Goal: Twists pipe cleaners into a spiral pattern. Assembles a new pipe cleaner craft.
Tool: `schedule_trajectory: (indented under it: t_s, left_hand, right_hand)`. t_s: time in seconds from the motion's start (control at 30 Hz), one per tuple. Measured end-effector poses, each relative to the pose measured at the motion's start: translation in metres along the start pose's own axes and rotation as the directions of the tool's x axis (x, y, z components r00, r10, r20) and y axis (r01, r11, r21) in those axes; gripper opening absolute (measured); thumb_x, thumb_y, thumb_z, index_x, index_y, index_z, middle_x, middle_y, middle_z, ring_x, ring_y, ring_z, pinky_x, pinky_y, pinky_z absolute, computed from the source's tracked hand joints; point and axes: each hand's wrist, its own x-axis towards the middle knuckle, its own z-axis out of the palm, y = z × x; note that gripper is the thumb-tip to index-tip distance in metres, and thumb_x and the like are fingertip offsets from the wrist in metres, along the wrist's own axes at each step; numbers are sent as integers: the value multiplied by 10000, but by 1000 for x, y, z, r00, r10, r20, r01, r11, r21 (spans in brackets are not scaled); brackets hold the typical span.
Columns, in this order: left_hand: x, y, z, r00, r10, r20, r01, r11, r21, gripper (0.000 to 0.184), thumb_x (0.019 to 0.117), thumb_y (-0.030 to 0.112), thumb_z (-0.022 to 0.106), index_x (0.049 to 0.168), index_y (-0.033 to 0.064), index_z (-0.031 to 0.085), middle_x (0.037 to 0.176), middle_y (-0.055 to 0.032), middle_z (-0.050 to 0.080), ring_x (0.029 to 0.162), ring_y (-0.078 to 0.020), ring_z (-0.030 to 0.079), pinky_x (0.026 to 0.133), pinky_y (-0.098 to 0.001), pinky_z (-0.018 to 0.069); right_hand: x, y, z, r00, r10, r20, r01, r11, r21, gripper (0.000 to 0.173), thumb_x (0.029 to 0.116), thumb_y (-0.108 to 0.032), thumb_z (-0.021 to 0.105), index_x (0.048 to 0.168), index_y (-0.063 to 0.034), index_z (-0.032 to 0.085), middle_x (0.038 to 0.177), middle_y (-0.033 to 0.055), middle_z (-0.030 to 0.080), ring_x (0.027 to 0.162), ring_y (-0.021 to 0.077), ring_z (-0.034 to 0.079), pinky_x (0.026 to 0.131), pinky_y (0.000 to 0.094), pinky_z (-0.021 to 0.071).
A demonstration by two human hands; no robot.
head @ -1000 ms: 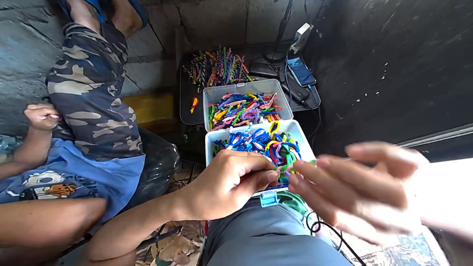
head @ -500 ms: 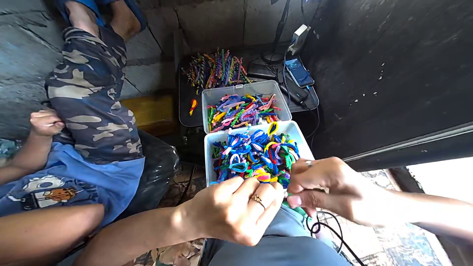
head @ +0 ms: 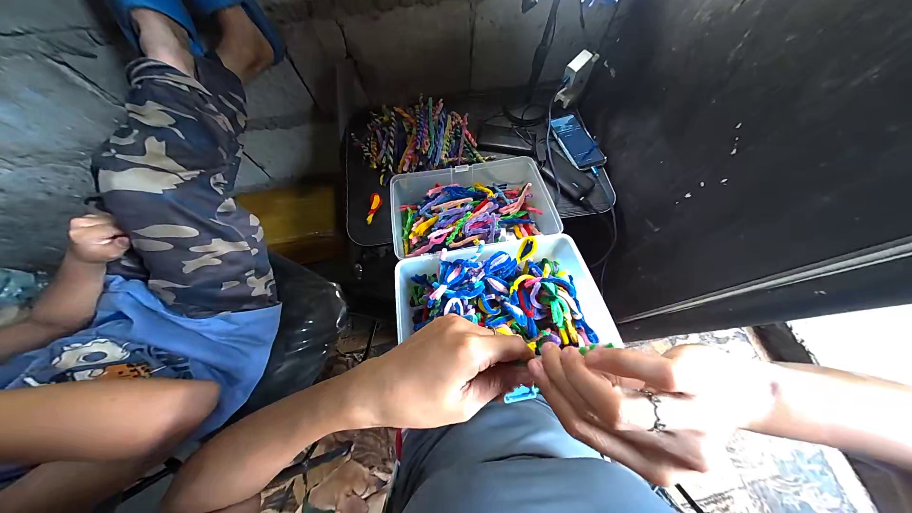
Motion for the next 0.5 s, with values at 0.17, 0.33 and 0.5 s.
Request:
schedule_trajectory:
  t_s: [0.17, 0.33, 0.5]
  left_hand:
    - [-1, 5, 13, 978, 197, -73, -105, 762, 639, 216, 1041, 100, 502, 940, 35, 682, 711, -85, 593, 526, -192, 542, 462, -282, 412]
    - [3, 15, 16, 941, 293, -172, -6, 521, 853, 167, 1017, 8, 495, 995, -18, 658, 721, -101, 583, 550, -205, 524, 478, -284, 393]
    - [6, 6, 2, 959, 57, -279, 31, 954, 300, 303, 1076, 165, 457, 923, 21, 674, 751, -43, 625, 648, -63, 572, 572, -180, 432]
  right_hand:
    - [4, -3, 7, 833, 528, 166, -515, 629, 583, 87, 1042, -85, 505, 1034, -93, 591, 898, 46, 639, 970, 137, 597, 958, 249, 435]
    - [9, 13, 3, 465, 645, 606, -505, -369, 780, 109, 958, -79, 638, 963, -151, 557, 855, -96, 691, 821, -25, 667, 756, 148, 548]
    - [6, 17, -1, 469, 685, 557, -386, -408, 827, 71, 1048, -221, 508, 1016, -184, 560, 871, -56, 696, 871, 17, 681, 800, 183, 548]
